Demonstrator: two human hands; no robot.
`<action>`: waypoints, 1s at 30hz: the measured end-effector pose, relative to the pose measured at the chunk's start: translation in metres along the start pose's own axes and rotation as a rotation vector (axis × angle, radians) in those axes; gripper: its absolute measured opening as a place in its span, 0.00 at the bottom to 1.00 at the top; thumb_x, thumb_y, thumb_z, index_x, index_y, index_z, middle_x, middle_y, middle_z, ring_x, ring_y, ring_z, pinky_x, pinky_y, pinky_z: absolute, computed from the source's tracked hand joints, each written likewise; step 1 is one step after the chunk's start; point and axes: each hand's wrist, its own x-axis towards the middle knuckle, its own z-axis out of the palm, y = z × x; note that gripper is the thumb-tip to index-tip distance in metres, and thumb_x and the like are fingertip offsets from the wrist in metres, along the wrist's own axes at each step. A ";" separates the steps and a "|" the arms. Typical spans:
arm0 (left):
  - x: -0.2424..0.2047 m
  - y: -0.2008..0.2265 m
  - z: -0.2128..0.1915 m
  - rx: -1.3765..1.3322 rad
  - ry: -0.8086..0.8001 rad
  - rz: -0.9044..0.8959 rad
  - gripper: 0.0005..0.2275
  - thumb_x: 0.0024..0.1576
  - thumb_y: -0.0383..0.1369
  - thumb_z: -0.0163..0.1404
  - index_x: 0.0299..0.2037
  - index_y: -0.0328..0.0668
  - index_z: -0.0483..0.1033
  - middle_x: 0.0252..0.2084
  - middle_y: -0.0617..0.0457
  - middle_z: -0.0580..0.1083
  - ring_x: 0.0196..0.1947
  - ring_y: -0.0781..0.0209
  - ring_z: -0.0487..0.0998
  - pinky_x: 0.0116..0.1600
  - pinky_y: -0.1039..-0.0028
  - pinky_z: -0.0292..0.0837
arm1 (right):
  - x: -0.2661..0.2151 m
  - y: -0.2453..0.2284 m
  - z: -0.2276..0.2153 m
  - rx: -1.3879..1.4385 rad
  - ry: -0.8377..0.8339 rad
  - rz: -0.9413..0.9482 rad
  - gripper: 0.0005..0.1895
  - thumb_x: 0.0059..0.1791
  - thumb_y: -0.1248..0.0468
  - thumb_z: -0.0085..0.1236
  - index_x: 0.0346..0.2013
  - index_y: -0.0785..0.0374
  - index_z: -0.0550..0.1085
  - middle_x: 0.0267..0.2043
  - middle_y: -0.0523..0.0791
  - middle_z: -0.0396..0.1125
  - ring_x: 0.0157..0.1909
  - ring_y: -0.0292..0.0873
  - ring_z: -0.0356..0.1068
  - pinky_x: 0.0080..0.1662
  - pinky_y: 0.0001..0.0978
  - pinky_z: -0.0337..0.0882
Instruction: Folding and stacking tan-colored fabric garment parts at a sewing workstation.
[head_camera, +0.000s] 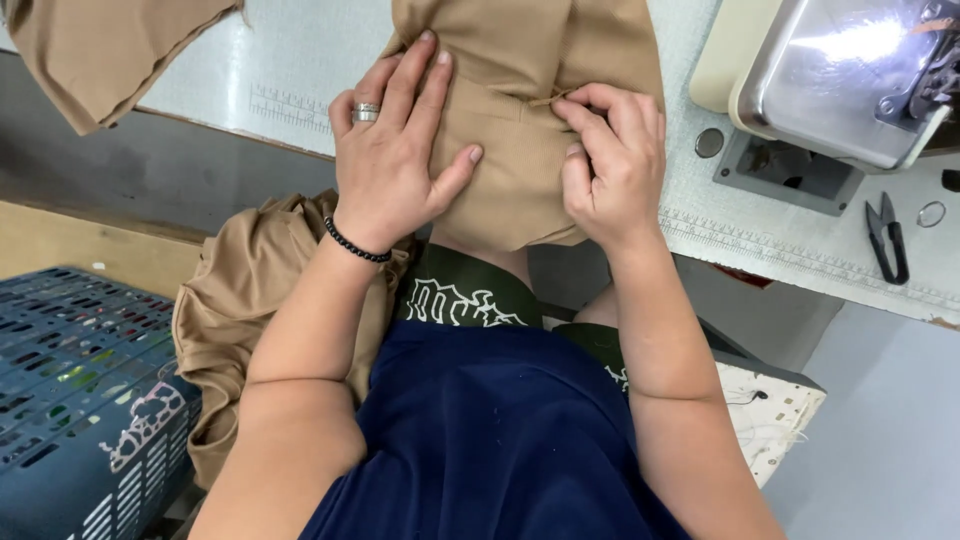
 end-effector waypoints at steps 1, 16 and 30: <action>0.000 0.000 0.001 -0.005 -0.005 -0.006 0.31 0.66 0.55 0.48 0.74 0.44 0.64 0.75 0.50 0.61 0.70 0.52 0.70 0.61 0.59 0.59 | 0.000 0.000 0.000 0.004 0.003 0.000 0.18 0.46 0.74 0.47 0.47 0.70 0.80 0.50 0.49 0.70 0.49 0.53 0.64 0.51 0.45 0.64; -0.002 -0.002 0.002 -0.345 0.108 -0.079 0.29 0.59 0.55 0.54 0.59 0.39 0.67 0.70 0.44 0.67 0.68 0.44 0.73 0.64 0.59 0.55 | 0.003 -0.003 -0.003 0.116 0.116 0.000 0.09 0.48 0.66 0.52 0.36 0.70 0.76 0.44 0.54 0.65 0.45 0.54 0.65 0.49 0.45 0.66; -0.001 -0.005 0.009 -0.225 0.150 -0.006 0.28 0.61 0.54 0.51 0.59 0.36 0.75 0.68 0.45 0.68 0.65 0.45 0.75 0.62 0.58 0.59 | 0.004 -0.001 -0.005 0.132 -0.028 -0.059 0.19 0.50 0.52 0.67 0.28 0.63 0.73 0.52 0.54 0.67 0.48 0.55 0.66 0.51 0.48 0.65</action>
